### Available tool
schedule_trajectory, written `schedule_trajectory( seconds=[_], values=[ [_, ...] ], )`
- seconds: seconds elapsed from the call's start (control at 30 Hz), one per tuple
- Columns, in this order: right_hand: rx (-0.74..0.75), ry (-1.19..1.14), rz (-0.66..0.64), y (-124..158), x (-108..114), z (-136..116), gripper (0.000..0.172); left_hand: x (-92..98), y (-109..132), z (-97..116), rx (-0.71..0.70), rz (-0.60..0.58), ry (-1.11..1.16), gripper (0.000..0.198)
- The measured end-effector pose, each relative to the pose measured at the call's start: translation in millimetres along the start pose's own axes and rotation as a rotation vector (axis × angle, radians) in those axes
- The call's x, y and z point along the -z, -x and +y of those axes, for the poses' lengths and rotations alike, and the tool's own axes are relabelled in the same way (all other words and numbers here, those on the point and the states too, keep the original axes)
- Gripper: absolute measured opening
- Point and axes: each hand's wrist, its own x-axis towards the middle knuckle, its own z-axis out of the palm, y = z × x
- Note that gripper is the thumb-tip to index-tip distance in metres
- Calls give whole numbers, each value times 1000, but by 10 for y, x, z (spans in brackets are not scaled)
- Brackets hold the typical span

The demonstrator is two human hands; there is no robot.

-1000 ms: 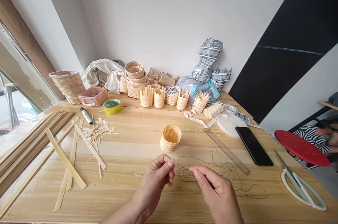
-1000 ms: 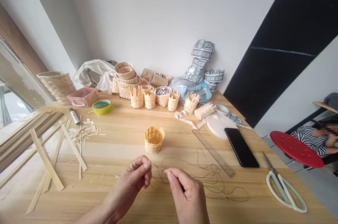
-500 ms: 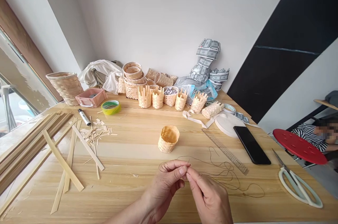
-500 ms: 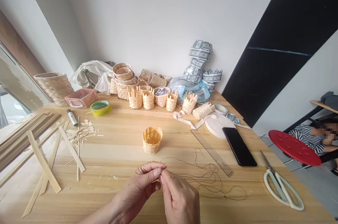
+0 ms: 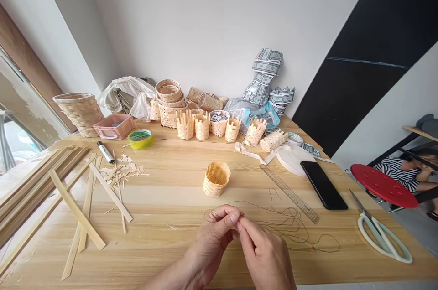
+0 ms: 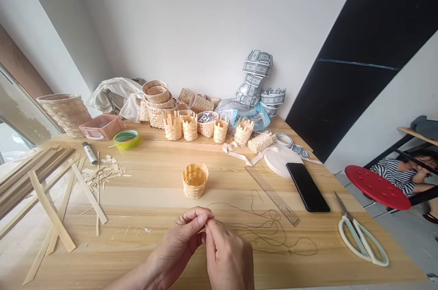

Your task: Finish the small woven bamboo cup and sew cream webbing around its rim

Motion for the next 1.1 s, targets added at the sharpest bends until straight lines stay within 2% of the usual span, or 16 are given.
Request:
schedule_trajectory(
  seconds=[0.13, 0.23, 0.47, 0.63, 0.7, 0.77, 0.8, 0.87, 0.9, 0.93, 1.0, 1.1],
  values=[
    [-58, 7, -46, -16, -14, -12, 37, 4, 5, -17, -2, 11, 6, 19],
    [-31, 28, -85, -5, -50, 16, 36, 12, -5, -9, -26, 27, -23, 15],
    [-22, -23, -85, 13, -117, -8, 35, 52, -30, 36, -98, 44, -71, 15],
    [-43, -104, -142, -13, -19, -4, 31, 71, 0, 163, -118, 44, -133, 21],
    [-70, -59, -97, -42, 114, 169, 27, 72, 33, 249, -119, 34, -186, 19],
    [-160, 66, -27, -92, 281, 459, 26, 56, 78, 339, -123, 15, -259, 17],
    [-251, 132, -58, -128, 357, 628, 24, 42, 105, 380, -128, 1, -295, 16],
    [-428, 280, -213, -223, 454, 959, 22, 2, 157, 443, -138, -35, -352, 17],
    [-475, 347, -312, -280, 463, 1102, 20, -18, 181, 462, -142, -54, -372, 18],
    [-496, 376, -358, -342, 445, 1222, 18, -35, 202, 473, -141, -72, -386, 18],
    [-520, 415, -422, -465, 342, 1387, 13, -54, 235, 473, -118, -111, -401, 20],
    [-538, 446, -474, -619, 137, 1482, 7, -39, 267, 444, -88, -152, -426, 22]
  ],
)
